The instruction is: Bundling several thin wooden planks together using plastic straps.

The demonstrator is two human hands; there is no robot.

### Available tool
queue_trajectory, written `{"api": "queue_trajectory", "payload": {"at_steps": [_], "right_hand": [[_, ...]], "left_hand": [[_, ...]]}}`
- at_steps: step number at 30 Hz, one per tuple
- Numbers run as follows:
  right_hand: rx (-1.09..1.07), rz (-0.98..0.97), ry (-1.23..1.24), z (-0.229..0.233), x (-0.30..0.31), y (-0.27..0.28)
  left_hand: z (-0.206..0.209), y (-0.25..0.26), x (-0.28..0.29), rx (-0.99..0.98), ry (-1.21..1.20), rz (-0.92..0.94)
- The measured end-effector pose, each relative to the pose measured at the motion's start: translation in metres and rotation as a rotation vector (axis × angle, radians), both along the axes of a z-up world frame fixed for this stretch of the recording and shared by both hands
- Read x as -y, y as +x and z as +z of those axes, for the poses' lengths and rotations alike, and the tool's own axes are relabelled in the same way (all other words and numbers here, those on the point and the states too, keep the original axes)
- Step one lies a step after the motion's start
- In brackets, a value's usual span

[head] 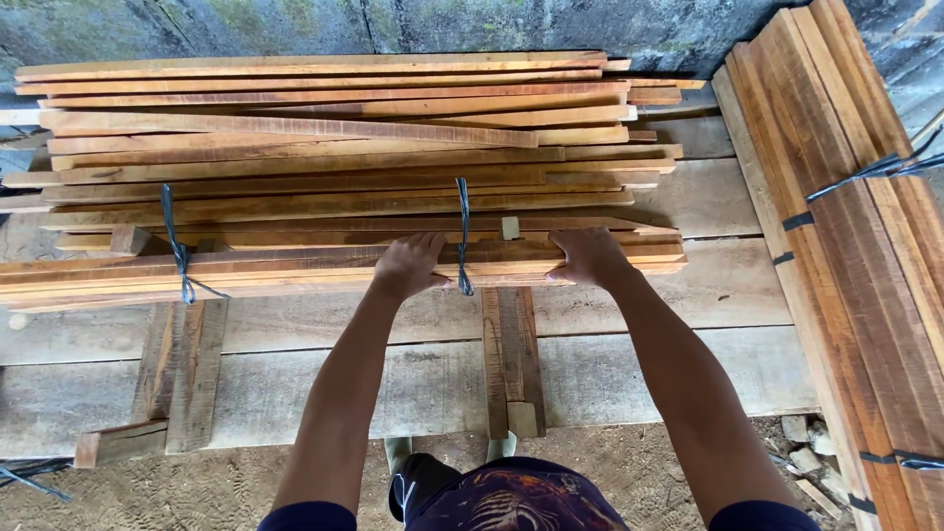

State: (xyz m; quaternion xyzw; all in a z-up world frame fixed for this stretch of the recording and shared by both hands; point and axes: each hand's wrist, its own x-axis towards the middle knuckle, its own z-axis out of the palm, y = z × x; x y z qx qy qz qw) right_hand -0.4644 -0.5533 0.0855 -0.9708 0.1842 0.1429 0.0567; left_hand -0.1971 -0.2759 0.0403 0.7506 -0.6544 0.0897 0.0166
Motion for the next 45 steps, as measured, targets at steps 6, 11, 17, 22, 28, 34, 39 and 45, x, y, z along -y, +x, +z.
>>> {"api": "queue_trajectory", "payload": {"at_steps": [6,11,17,22,28,34,39,45], "right_hand": [[0.031,-0.007,-0.034,-0.005,-0.002,0.000],[0.376,0.057,-0.193,0.036,-0.043,-0.001],[0.458,0.001,-0.214,0.041,-0.089,0.021],[0.396,-0.057,-0.168,0.048,-0.130,0.046],[0.345,0.020,-0.042,0.053,-0.177,0.096],[0.254,0.113,-0.138,0.033,-0.230,0.169],[0.202,0.130,-0.304,-0.012,-0.253,0.221],[0.201,0.076,-0.242,-0.021,-0.263,0.240]], "left_hand": [[0.009,-0.002,0.000,0.060,-0.030,-0.025],[-0.003,-0.002,-0.003,0.091,-0.034,-0.028],[-0.006,-0.002,-0.002,0.072,-0.060,-0.026],[0.009,-0.004,-0.009,-0.006,-0.031,-0.009],[0.046,0.032,-0.064,0.024,0.033,-0.067],[0.039,0.119,-0.161,0.099,-0.045,0.004],[0.034,0.183,-0.233,0.133,-0.063,0.081],[0.017,0.216,-0.249,0.118,0.031,0.025]]}}
